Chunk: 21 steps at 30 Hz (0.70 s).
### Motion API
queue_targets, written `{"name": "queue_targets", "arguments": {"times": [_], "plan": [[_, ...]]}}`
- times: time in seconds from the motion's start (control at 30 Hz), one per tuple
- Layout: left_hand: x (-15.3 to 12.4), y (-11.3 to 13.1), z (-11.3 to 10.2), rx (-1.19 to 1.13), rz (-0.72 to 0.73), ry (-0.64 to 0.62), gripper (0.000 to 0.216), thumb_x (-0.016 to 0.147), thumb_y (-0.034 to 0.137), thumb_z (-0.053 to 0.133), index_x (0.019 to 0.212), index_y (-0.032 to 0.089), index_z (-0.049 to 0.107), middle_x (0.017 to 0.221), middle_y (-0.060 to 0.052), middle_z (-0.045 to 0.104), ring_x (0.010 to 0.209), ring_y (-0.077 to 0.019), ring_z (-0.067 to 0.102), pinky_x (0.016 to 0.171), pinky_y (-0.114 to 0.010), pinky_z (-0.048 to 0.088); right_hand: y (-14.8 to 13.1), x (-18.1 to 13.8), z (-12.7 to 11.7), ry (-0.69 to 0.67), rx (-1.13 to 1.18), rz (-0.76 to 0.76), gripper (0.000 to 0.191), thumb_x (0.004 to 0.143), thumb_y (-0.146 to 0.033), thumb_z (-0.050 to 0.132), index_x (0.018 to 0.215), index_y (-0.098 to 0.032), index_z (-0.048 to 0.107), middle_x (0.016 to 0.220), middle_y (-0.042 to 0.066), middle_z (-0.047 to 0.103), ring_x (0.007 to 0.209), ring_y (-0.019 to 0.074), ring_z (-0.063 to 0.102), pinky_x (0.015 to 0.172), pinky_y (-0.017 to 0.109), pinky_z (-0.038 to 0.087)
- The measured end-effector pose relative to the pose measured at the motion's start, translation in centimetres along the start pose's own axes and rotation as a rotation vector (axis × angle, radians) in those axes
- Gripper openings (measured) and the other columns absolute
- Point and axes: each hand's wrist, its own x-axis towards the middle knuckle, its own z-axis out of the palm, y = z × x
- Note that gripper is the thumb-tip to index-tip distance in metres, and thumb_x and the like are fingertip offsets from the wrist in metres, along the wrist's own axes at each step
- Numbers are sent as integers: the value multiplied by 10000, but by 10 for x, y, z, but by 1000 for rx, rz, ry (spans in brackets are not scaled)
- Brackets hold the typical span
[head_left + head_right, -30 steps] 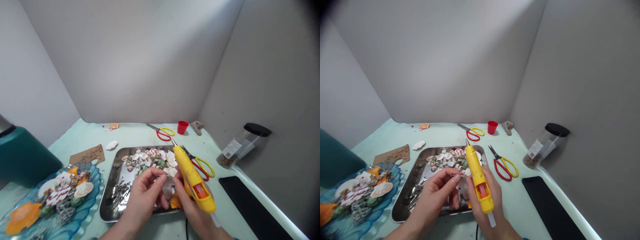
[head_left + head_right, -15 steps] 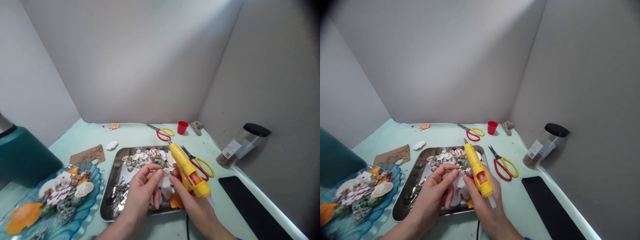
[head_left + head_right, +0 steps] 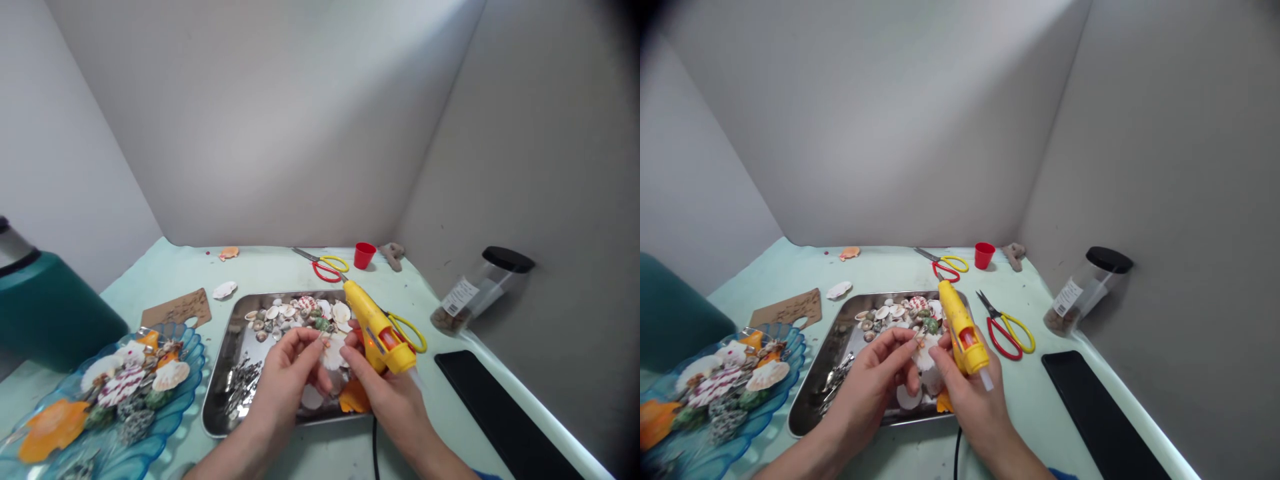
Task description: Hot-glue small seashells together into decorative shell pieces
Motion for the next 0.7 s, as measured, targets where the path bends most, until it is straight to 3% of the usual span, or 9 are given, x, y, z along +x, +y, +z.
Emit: {"name": "queue_targets", "arguments": {"times": [0.23,0.37,0.7], "plan": [[0,-1,0,39,-1,-84,200,769,325,609,846,185,488,437,77,529,341,-73,474,392,-166,350,2,3,1,60,-3,-38,260,726,-358,697,878,-158,630,759,21,652,608,154,610,553,245,520],[0,-2,-1,104,52,-70,239,711,296,669,859,164,536,551,67,571,338,-42,460,382,-157,342,2,2,1,99,1,-15,311,700,-369,710,908,-151,635,699,8,642,547,141,586,510,241,508],[7,-8,-2,186,72,-8,300,664,404,702,746,128,616,457,52,521,321,-49,405,337,-159,323,-1,0,3,107,-7,11,350,677,-364,722,930,-142,626,715,17,644,545,140,576,525,244,499]]}}
